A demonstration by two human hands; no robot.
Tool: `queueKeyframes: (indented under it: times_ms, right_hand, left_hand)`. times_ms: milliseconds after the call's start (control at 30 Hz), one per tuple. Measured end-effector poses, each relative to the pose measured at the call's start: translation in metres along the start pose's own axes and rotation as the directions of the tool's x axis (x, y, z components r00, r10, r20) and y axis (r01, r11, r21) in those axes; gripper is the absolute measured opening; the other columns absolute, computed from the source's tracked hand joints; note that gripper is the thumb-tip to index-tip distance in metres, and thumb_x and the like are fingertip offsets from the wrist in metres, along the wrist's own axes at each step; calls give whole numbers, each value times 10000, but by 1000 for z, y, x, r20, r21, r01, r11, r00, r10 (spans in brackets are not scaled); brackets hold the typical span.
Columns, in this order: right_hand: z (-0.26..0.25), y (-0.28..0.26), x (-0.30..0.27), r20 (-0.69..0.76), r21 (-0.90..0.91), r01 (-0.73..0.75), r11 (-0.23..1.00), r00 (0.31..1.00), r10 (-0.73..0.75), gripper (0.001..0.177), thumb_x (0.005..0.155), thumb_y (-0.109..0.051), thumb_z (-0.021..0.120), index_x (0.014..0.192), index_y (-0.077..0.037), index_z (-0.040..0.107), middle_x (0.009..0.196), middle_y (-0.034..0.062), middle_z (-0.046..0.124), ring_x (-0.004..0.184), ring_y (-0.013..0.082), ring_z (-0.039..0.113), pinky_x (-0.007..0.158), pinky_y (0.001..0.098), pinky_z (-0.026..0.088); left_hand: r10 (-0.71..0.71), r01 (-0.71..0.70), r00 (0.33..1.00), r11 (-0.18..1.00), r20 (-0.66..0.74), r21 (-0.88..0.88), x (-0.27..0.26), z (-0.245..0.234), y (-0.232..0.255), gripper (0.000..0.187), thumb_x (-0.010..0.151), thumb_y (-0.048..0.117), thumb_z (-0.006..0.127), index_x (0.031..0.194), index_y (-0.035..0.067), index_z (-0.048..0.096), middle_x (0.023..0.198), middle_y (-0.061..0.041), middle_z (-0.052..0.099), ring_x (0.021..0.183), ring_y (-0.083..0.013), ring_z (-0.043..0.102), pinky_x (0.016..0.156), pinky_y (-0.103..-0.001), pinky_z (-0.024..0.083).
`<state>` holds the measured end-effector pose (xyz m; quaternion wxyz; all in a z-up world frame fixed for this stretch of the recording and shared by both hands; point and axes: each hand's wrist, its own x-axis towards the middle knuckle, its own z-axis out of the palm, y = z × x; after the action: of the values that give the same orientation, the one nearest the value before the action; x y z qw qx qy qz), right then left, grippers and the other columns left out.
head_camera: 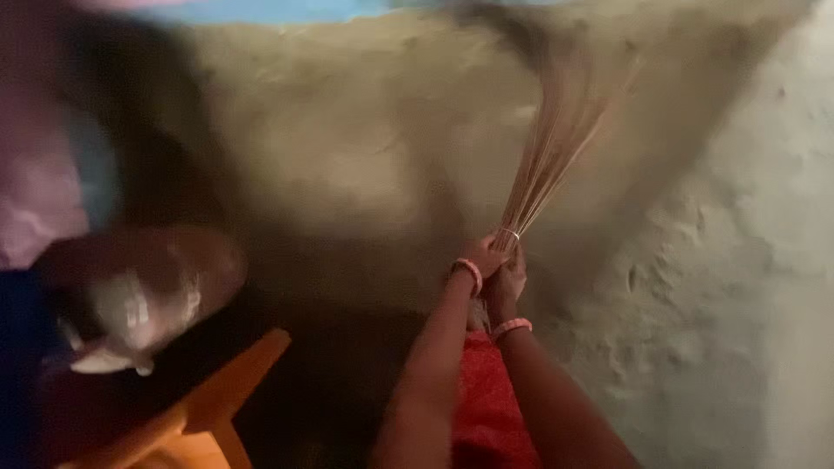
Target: The person sweeps the floor using a broom by hand, moving from inside a room to an outdoor entryway area.
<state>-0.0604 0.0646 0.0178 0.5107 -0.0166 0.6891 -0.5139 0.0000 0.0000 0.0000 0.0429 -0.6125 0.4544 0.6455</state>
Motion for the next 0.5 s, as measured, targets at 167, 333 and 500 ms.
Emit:
queueKeyframes:
  times_ms: [167,333,500]
  right_hand:
    - [-59,-20,4,-128,-551,-32,834,991,-46,661,927,-337,651,1515,-167,402,1267,138,624,1027,259,677,789,410,588]
    - [-120,-25,33,425,-648,491,582,867,-259,574,967,-282,685,1471,-77,503,1332,219,676,1140,325,667,914,441,537]
    - [-180,-48,96,308,-683,125,719,943,129,546,964,-261,652,1467,-78,542,1307,204,695,1068,336,704,847,421,545]
  left_hand:
    - [343,-353,935,888,-86,-295,18,71,-49,712,892,377,654,1520,80,494,1420,-176,597,1278,-327,589,1064,-475,479]
    - [301,-302,944,628,-134,-717,-13,124,-43,852,859,371,697,1581,110,327,1502,-208,499,1335,-365,529,1072,-505,470]
    - [-222,69,967,695,-122,-716,1,186,19,774,987,573,557,1601,148,352,1515,-131,488,1327,-305,507,1073,-492,421]
